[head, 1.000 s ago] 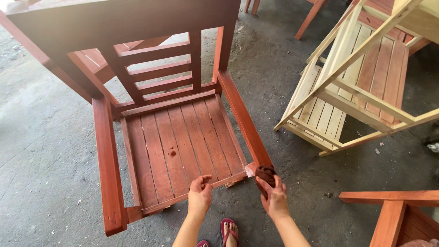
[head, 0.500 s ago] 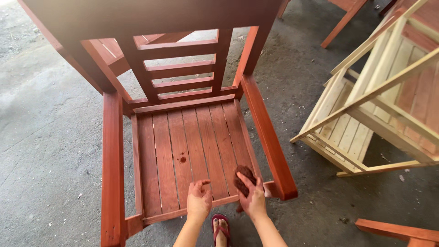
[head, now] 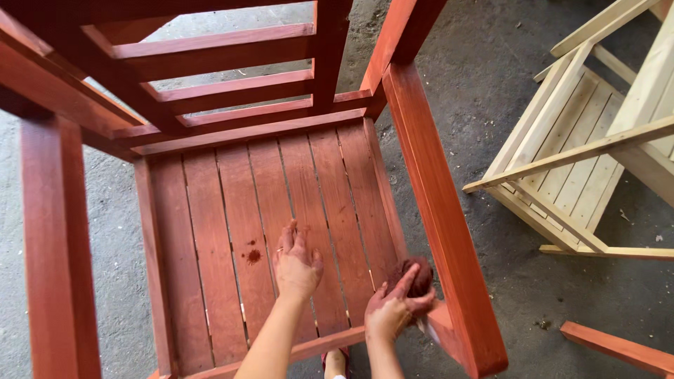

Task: The person wipes a reddish-brown stain or finish onto a wooden chair using a cloth, working over the backrest slats, armrests, and seat slats. They reposition around the chair to reach different surfaces and rub the cloth across the wood to coat it evenly.

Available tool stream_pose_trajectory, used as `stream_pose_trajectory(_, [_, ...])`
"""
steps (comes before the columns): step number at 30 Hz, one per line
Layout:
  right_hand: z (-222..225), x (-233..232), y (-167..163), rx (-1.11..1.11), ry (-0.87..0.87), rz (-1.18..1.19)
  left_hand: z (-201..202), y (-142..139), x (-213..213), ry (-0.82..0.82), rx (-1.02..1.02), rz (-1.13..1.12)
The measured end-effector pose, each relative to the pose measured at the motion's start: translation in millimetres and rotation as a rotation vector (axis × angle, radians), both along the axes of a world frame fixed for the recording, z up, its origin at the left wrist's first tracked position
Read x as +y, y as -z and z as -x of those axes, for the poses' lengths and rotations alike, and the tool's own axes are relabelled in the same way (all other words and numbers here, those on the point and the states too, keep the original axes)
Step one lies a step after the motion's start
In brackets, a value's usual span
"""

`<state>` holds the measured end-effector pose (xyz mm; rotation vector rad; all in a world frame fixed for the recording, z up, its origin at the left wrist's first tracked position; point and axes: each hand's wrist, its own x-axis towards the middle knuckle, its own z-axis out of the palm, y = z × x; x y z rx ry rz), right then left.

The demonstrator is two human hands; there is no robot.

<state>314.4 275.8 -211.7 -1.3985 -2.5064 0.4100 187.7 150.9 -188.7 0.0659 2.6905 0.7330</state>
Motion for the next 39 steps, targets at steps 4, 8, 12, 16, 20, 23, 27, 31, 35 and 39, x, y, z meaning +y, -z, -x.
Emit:
stream_pose_trajectory(4, [24.6,5.3,28.2,-0.17,0.213,0.01,36.9,38.5,-20.0,0.171,0.248,0.262])
stream_pose_trajectory(8, [43.1,5.4,44.6,-0.171,0.399,0.156,48.0,70.9,-31.2,0.139,0.233,0.186])
stream_pose_trajectory(12, [78.9,8.7,55.1,-0.061,0.328,0.151,45.5,90.8,-29.8,0.112,0.268,0.202])
stream_pose_trajectory(16, [157.6,23.5,68.2,-0.114,0.214,0.103,44.2,98.1,-28.9,0.103,0.273,0.196])
stream_pose_trajectory(20, [235.3,38.8,65.8,-0.11,0.08,0.223,47.9,101.4,-28.9,0.096,0.233,0.246])
stream_pose_trajectory(23, [278.9,48.8,59.5,-0.223,0.04,0.318,50.4,103.3,-28.1,0.095,0.207,0.251])
stream_pose_trajectory(27, [307.0,69.2,64.3,0.059,-0.206,0.197,51.9,105.9,-28.3,0.109,0.193,0.268])
stream_pose_trajectory(31, [307.5,96.2,78.6,-0.063,-0.353,0.094,52.9,107.4,-29.0,0.095,0.197,0.251])
stream_pose_trajectory(35, [298.1,114.2,90.1,0.187,-0.525,-0.025,53.0,108.8,-29.3,0.085,0.236,0.243])
stream_pose_trajectory(39, [284.2,114.9,84.7,0.041,-0.467,0.137,51.3,109.9,-30.5,0.085,0.235,0.233])
